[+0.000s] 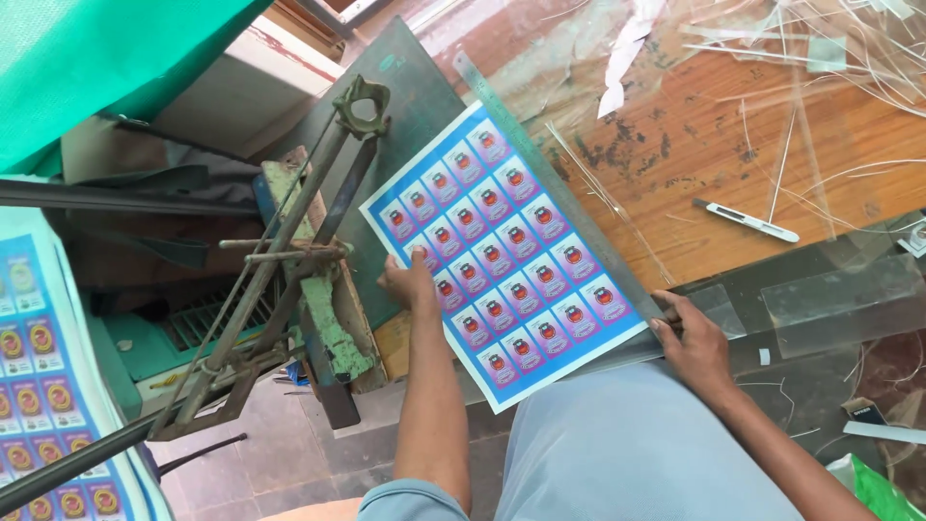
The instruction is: Cutting printed identification or informational sheets using a ruler and a utility knife.
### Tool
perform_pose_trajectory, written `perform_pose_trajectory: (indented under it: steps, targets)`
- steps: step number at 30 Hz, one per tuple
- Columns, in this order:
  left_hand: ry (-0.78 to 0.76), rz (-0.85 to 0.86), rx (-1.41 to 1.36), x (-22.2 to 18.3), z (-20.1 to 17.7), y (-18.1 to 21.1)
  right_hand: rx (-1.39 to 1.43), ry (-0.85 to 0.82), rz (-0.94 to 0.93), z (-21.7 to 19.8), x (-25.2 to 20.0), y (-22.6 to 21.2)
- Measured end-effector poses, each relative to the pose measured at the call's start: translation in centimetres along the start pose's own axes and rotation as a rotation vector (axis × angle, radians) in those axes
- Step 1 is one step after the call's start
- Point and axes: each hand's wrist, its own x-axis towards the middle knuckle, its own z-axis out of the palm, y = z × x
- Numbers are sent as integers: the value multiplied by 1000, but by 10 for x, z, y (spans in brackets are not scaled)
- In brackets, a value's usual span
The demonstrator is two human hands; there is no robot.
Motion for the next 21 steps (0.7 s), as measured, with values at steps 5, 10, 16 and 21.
perform_pose_trajectory:
  steps: [5,10,16,21]
  targets:
    - [-81,-40,-85,6,9,2,69,-43,-2,-7,-1,0]
    - [-119,-81,-313,34,36,-17,144,-63,66,-4,2,3]
    - [-58,24,92,1,3,25,4,-103,99,-5,2,3]
    - [-5,578,138,-20,48,35,-137,31,-128,-6,-8,9]
